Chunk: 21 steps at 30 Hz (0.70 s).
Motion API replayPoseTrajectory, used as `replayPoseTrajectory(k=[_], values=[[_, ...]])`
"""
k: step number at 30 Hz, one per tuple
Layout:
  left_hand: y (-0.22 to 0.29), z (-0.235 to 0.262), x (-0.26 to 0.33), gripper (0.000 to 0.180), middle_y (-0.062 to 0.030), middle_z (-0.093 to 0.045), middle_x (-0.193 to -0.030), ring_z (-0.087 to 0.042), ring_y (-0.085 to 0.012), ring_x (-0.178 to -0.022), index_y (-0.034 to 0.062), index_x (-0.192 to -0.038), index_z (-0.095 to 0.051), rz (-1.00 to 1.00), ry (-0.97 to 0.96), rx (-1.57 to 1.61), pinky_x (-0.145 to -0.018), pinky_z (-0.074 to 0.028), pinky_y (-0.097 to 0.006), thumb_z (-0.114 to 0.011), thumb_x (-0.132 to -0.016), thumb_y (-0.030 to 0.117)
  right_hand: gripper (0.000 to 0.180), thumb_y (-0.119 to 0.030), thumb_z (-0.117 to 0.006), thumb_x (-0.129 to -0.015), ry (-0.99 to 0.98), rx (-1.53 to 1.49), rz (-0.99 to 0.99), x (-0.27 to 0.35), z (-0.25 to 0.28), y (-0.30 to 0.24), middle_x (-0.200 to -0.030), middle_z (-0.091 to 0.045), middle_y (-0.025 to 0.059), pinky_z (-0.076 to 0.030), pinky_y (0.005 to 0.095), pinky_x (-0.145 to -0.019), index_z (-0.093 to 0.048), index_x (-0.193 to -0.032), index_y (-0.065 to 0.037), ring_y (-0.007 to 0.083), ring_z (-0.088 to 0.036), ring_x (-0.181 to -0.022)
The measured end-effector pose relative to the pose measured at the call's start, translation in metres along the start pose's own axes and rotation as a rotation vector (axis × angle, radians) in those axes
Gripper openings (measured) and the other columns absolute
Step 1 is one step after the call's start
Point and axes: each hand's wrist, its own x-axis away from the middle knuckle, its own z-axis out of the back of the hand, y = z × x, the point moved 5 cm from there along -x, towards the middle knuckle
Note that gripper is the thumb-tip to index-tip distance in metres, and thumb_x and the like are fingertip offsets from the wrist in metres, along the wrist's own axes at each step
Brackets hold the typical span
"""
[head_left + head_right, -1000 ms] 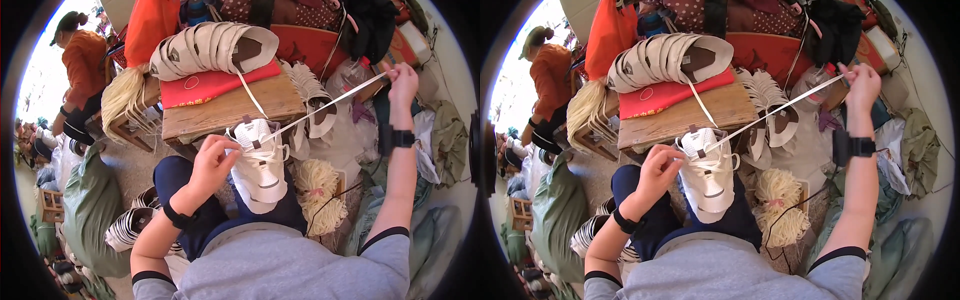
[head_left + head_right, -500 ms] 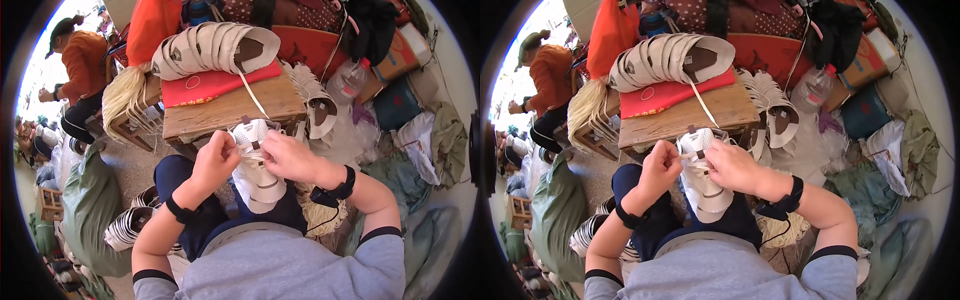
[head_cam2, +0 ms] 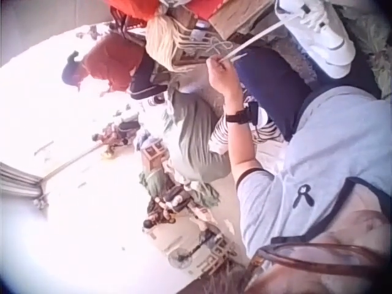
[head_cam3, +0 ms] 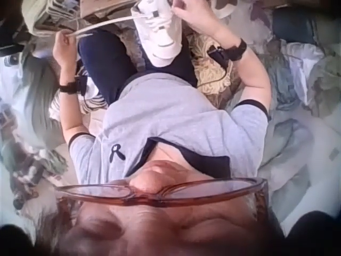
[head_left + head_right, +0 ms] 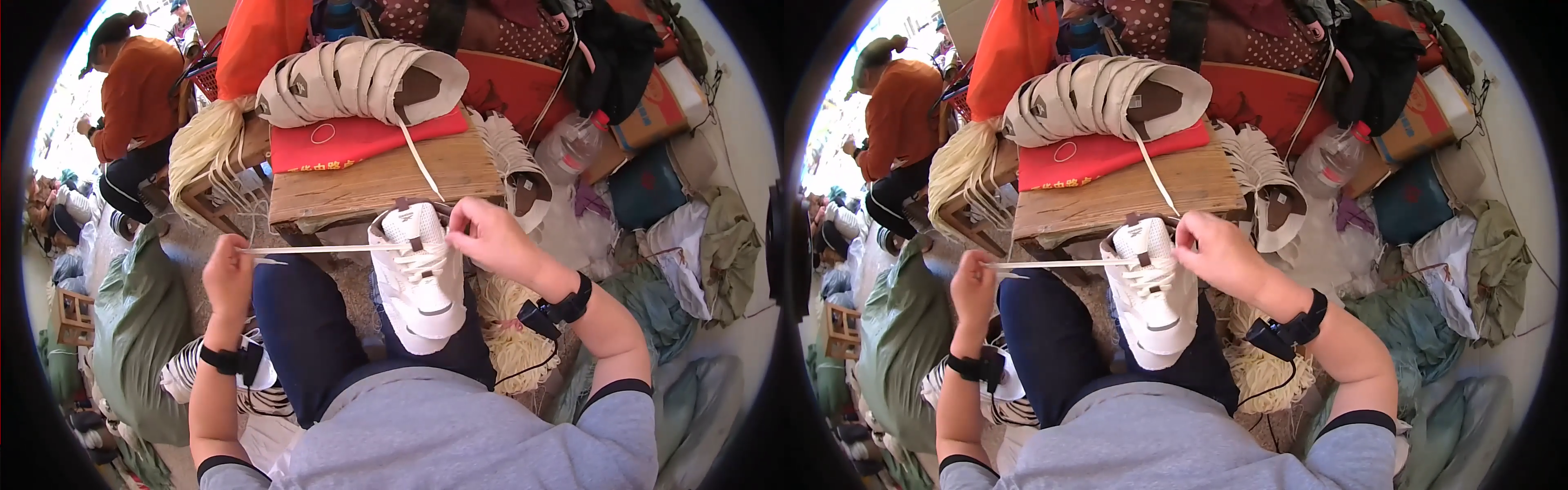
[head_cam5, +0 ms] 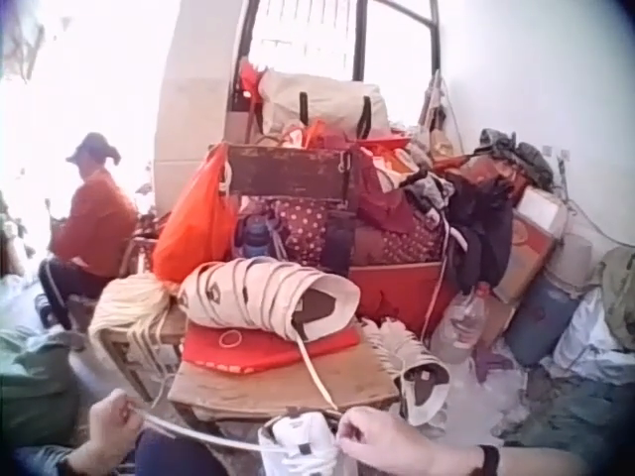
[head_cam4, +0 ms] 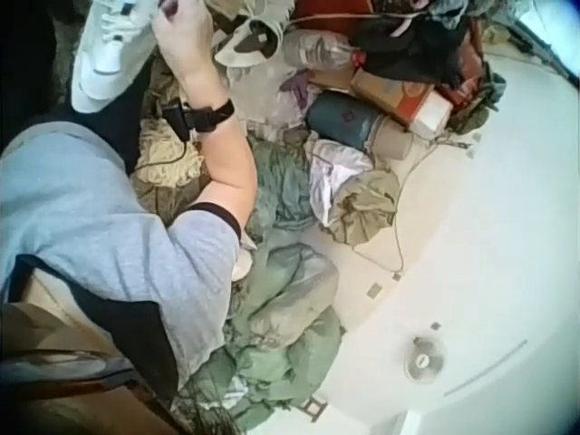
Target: The recorder is lacing white athletic shoes in a shoe manufacturing environment.
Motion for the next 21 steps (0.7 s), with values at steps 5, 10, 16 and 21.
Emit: replayPoseTrajectory(k=[5, 10, 16, 21], values=[[0.009, -0.017, 0.005, 0.027, -0.0086, -0.054, -0.075, -0.053, -0.0157, -0.063, 0.0070, -0.111, -0.064, -0.082, 0.004, -0.050, -0.061, -0.045, -0.029, -0.058, -0.085, 0.000, 0.017, -0.013, -0.070, -0.082, 0.022, 0.060, 0.092, -0.004, 0.000, 0.002, -0.090, -0.058, 0.0113, -0.050, 0.0372, -0.070, -0.059, -0.089, -0.003, 0.0279, -0.062, -0.080], [0.073, -0.067, 0.021, 0.028, -0.0083, -0.054, -0.104, -0.056, -0.0197, -0.071, 0.0069, -0.108, -0.066, -0.149, -0.174, 0.211, -0.061, -0.049, -0.029, -0.070, -0.081, 0.001, 0.013, -0.015, -0.067, -0.085, -0.040, 0.263, 0.277, 0.005, -0.017, -0.018, -0.096, -0.053, 0.0122, -0.051, 0.0416, -0.072, -0.059, -0.089, -0.005, 0.0313, -0.062, -0.082], [0.107, -0.112, 0.042, 0.022, -0.0023, -0.049, -0.093, -0.041, -0.0088, -0.063, 0.0041, -0.094, -0.065, -0.141, -0.295, 0.369, -0.057, -0.038, -0.024, -0.078, -0.075, 0.005, 0.015, -0.013, -0.063, -0.089, 0.027, 0.493, 0.288, 0.009, -0.005, -0.030, -0.091, -0.056, 0.0132, -0.050, 0.0441, -0.062, -0.053, -0.096, -0.004, 0.0355, -0.063, -0.072], [0.122, -0.121, 0.047, 0.013, -0.0006, -0.050, -0.083, -0.043, -0.0066, -0.063, 0.0023, -0.087, -0.059, -0.049, -0.442, 0.419, -0.056, -0.038, -0.023, -0.071, -0.082, 0.004, 0.012, -0.012, -0.062, -0.091, 0.090, 0.419, 0.195, 0.005, -0.003, -0.007, -0.088, -0.062, 0.0147, -0.049, 0.0411, -0.061, -0.055, -0.097, -0.005, 0.0336, -0.064, -0.072]])
